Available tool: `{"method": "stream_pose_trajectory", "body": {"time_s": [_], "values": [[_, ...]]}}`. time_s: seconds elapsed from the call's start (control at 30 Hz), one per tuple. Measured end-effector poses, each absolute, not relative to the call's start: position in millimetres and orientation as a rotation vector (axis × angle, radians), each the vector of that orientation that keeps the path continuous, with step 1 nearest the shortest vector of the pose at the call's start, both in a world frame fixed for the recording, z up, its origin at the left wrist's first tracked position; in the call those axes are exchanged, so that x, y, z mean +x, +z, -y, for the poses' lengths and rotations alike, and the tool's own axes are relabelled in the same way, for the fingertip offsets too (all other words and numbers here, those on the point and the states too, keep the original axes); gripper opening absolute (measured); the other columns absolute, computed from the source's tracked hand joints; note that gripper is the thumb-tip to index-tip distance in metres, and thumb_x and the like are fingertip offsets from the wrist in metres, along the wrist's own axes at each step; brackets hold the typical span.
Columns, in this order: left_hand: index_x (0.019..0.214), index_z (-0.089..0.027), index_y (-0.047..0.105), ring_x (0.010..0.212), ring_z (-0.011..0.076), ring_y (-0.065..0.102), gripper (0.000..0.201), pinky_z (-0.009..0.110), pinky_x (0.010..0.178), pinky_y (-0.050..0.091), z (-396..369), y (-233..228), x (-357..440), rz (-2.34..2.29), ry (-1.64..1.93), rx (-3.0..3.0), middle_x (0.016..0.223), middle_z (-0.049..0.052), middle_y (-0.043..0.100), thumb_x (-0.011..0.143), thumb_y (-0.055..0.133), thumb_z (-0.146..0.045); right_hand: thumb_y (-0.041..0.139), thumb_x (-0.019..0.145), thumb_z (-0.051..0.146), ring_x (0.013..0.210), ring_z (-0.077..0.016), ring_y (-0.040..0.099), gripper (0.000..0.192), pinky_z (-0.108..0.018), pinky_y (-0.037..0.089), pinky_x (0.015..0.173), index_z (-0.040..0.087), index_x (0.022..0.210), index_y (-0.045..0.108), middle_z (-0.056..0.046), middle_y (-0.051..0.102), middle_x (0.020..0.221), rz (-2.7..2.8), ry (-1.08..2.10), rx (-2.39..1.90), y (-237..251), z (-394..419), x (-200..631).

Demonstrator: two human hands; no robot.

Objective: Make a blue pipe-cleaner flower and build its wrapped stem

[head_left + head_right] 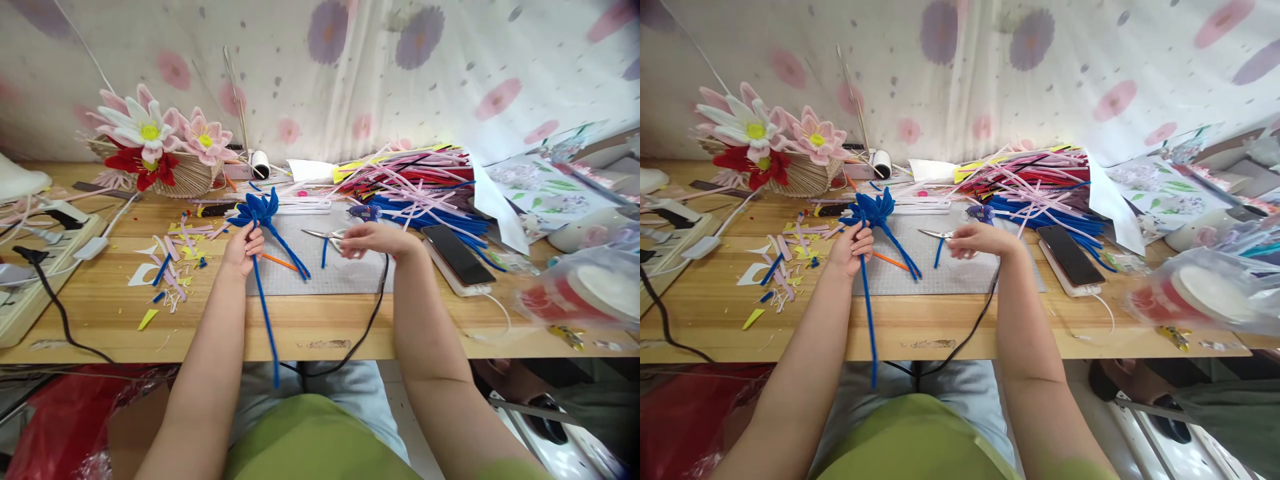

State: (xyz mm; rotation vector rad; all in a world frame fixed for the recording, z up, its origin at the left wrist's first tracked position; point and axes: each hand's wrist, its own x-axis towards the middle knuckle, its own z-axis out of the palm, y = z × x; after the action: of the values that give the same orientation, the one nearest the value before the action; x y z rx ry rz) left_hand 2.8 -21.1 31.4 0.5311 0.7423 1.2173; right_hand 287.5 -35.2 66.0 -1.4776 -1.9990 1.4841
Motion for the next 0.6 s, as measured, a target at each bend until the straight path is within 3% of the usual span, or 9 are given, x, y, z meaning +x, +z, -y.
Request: {"method": "stream_pose_trajectory", "body": {"time_s": [0.1, 0.17, 0.23, 0.4, 0.6], "values": [[0.077, -0.011, 0.057, 0.029, -0.0018, 0.023, 0.01, 0.01, 0.028, 0.012, 21.4, 26.2, 3.4, -0.869, 1.104, 0.751, 0.047, -0.007, 0.039, 0.079, 0.05, -0.017, 0.056, 0.067, 0.061, 0.056, -0.0137, 0.051, 0.046, -0.029, 0.039, 0.055, 0.016, 0.065, 0.056, -0.008, 0.061, 0.063, 1.921, 0.901, -2.073, 62.8, 35.1, 327.1], [0.075, -0.01, 0.057, 0.029, -0.0012, 0.026, 0.007, 0.011, 0.029, 0.012, 22.8, 19.8, 12.4, -0.979, 1.023, 0.911, 0.048, -0.005, 0.045, 0.075, 0.053, -0.016, 0.058, 0.063, 0.062, 0.061, -0.0166, 0.053, 0.047, -0.032, 0.039, 0.058, 0.016, 0.071, 0.057, -0.009, 0.062, 0.07, 1.781, 0.56, -2.22, 49.6, 28.7, 338.6], [0.071, -0.01, 0.056, 0.029, -0.0004, 0.028, 0.005, 0.012, 0.029, 0.012, 25.3, 14.1, 23.4, -1.075, 0.913, 1.018, 0.047, -0.004, 0.048, 0.073, 0.054, -0.015, 0.062, 0.061, 0.058, 0.071, -0.0192, 0.056, 0.047, -0.033, 0.041, 0.065, 0.016, 0.081, 0.058, -0.011, 0.063, 0.083, 1.693, 0.439, -2.128, 30.0, 17.8, 339.0], [0.065, -0.012, 0.054, 0.029, 0.0011, 0.029, 0.006, 0.014, 0.031, 0.015, 29.8, 7.9, 37.1, -1.226, 0.805, 1.16, 0.043, -0.003, 0.049, 0.071, 0.052, -0.013, 0.063, 0.061, 0.049, 0.074, -0.0223, 0.059, 0.038, -0.033, 0.043, 0.066, 0.015, 0.076, 0.06, -0.011, 0.064, 0.076, 1.331, 0.476, -1.96, -11.4, -6.5, 316.6], [0.064, -0.013, 0.054, 0.031, 0.0028, 0.036, 0.007, 0.016, 0.034, 0.023, 23.4, 2.2, 33.5, -1.274, 0.859, 1.305, 0.047, -0.001, 0.055, 0.069, 0.053, -0.016, 0.058, 0.067, 0.051, 0.054, -0.0093, 0.053, 0.037, -0.023, 0.041, 0.053, 0.017, 0.082, 0.06, -0.001, 0.06, 0.064, 1.282, 0.918, -1.332, 2.3, 13.8, 275.0]]}}
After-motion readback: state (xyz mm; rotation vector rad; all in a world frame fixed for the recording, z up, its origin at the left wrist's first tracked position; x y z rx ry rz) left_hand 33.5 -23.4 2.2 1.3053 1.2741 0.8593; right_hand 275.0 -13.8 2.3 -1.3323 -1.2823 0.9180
